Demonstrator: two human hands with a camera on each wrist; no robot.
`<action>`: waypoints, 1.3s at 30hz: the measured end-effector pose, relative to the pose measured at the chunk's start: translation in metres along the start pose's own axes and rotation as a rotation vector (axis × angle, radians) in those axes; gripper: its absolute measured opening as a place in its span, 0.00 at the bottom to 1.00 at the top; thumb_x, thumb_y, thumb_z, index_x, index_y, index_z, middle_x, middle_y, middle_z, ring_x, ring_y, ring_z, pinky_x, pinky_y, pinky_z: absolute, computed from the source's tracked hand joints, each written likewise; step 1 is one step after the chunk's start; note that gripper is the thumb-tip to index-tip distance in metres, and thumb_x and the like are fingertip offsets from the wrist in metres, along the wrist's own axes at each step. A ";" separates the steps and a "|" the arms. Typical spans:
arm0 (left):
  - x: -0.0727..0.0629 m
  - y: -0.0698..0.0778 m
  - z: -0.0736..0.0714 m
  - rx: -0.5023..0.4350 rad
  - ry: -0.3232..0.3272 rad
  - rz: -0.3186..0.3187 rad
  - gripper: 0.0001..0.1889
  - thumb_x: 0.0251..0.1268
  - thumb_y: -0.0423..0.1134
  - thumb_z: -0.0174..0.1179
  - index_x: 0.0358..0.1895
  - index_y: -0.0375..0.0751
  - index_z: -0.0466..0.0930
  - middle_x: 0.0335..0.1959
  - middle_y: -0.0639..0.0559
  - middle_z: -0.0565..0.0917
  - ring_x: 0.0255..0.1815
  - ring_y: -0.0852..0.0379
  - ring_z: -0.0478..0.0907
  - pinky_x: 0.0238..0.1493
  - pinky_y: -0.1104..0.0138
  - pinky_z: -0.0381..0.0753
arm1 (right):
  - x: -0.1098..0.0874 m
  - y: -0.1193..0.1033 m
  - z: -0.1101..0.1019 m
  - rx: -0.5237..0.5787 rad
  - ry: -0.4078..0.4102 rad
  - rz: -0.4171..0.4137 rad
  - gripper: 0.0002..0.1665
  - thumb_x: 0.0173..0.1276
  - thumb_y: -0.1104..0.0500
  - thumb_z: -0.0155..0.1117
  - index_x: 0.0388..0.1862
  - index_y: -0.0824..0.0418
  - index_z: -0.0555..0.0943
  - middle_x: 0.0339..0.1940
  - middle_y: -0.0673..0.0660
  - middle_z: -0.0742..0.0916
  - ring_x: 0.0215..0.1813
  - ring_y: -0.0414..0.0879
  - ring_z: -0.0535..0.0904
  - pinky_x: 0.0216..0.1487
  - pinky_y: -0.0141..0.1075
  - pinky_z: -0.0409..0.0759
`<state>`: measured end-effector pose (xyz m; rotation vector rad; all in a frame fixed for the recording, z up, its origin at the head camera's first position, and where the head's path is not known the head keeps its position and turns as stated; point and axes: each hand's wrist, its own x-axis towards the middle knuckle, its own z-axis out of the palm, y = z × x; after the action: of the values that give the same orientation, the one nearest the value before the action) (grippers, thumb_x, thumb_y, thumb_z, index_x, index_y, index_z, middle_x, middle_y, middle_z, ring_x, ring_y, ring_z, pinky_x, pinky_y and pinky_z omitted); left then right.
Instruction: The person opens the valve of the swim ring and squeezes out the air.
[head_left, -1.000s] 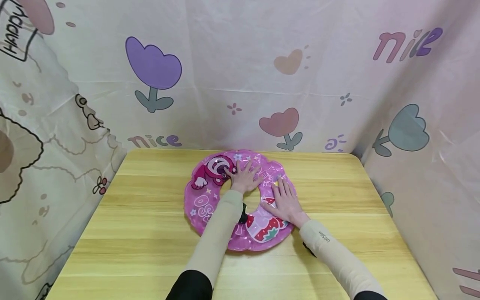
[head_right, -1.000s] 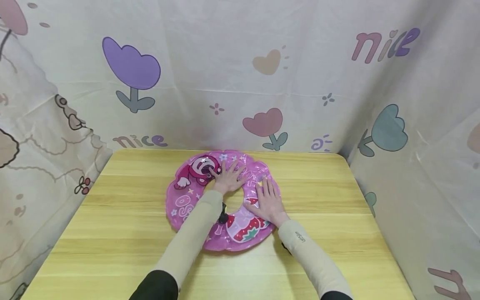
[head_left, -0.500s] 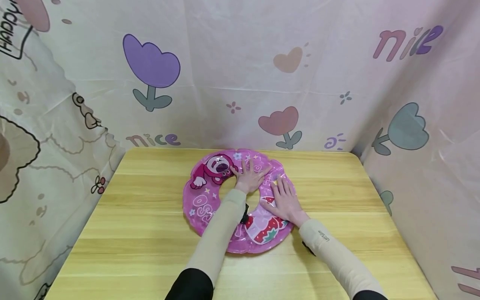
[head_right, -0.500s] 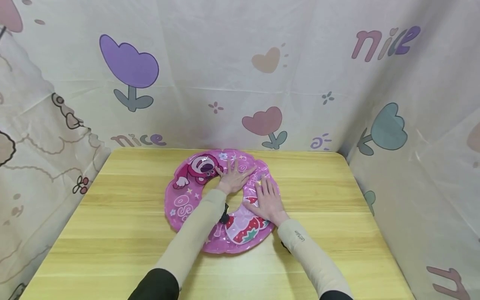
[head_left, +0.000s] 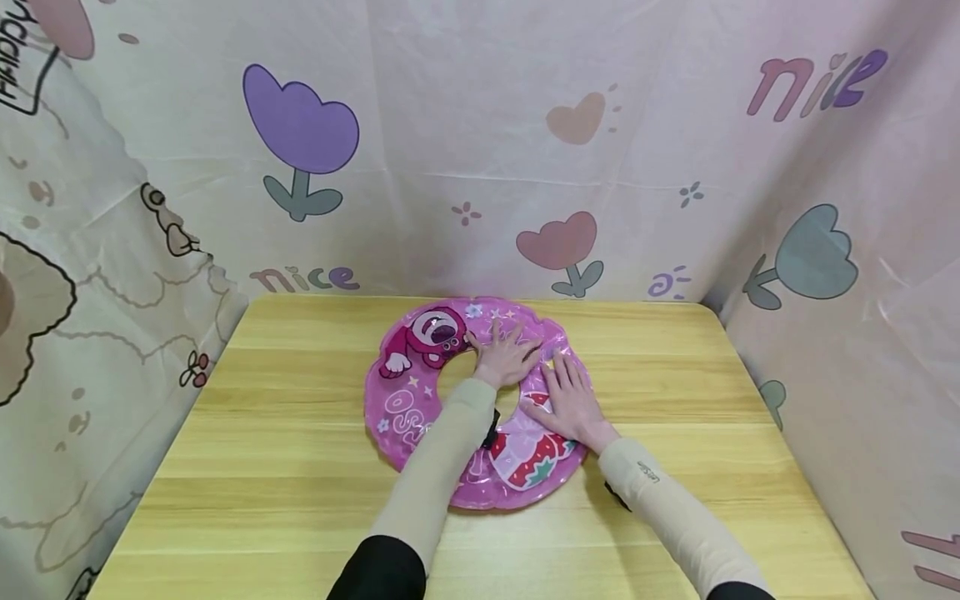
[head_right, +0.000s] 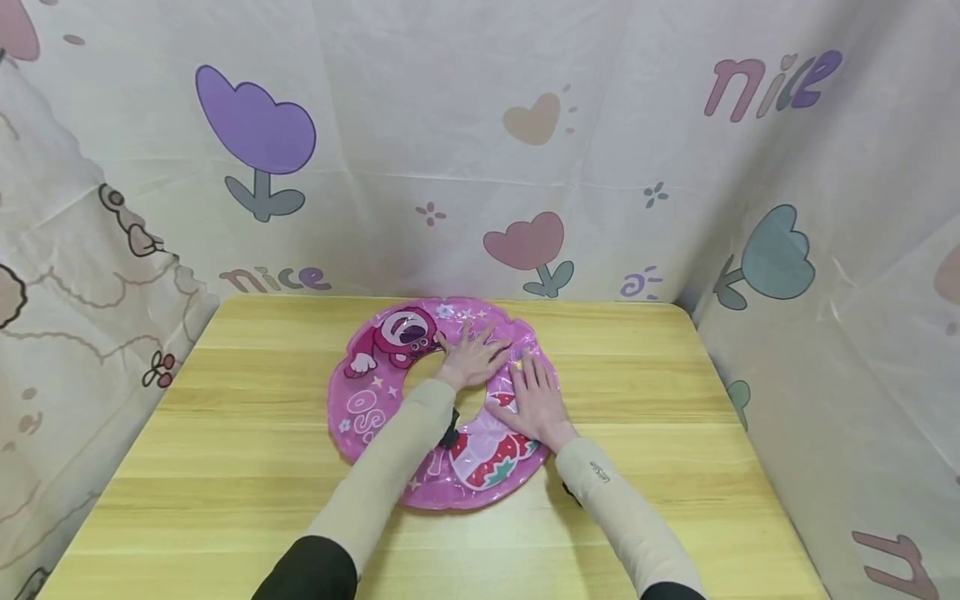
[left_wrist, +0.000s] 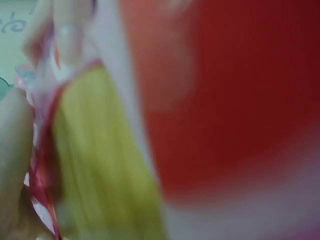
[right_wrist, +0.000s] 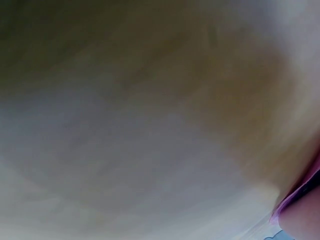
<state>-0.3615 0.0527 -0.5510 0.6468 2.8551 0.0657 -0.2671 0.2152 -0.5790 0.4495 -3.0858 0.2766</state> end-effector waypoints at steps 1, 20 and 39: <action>0.000 0.001 0.000 -0.008 0.004 -0.007 0.28 0.78 0.68 0.27 0.78 0.81 0.46 0.85 0.61 0.39 0.84 0.32 0.35 0.67 0.19 0.43 | 0.000 0.000 0.000 0.000 0.002 -0.001 0.58 0.68 0.26 0.51 0.80 0.66 0.56 0.84 0.70 0.51 0.84 0.66 0.45 0.84 0.60 0.42; -0.043 -0.049 -0.021 -0.063 0.060 -0.027 0.32 0.79 0.64 0.33 0.81 0.66 0.47 0.85 0.53 0.45 0.86 0.41 0.37 0.75 0.27 0.36 | -0.005 -0.009 -0.003 -0.002 -0.054 0.045 0.58 0.69 0.24 0.47 0.81 0.63 0.54 0.84 0.69 0.48 0.85 0.64 0.42 0.84 0.59 0.39; -0.216 -0.125 0.029 -0.074 0.168 0.003 0.47 0.67 0.74 0.46 0.82 0.51 0.49 0.84 0.38 0.40 0.84 0.33 0.35 0.79 0.31 0.32 | -0.059 -0.025 -0.016 0.080 -0.151 -0.181 0.53 0.68 0.25 0.52 0.83 0.49 0.55 0.85 0.62 0.52 0.85 0.65 0.42 0.82 0.66 0.40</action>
<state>-0.2176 -0.1536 -0.5485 0.6596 2.9949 0.2364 -0.2039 0.2106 -0.5610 0.7827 -3.1576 0.3788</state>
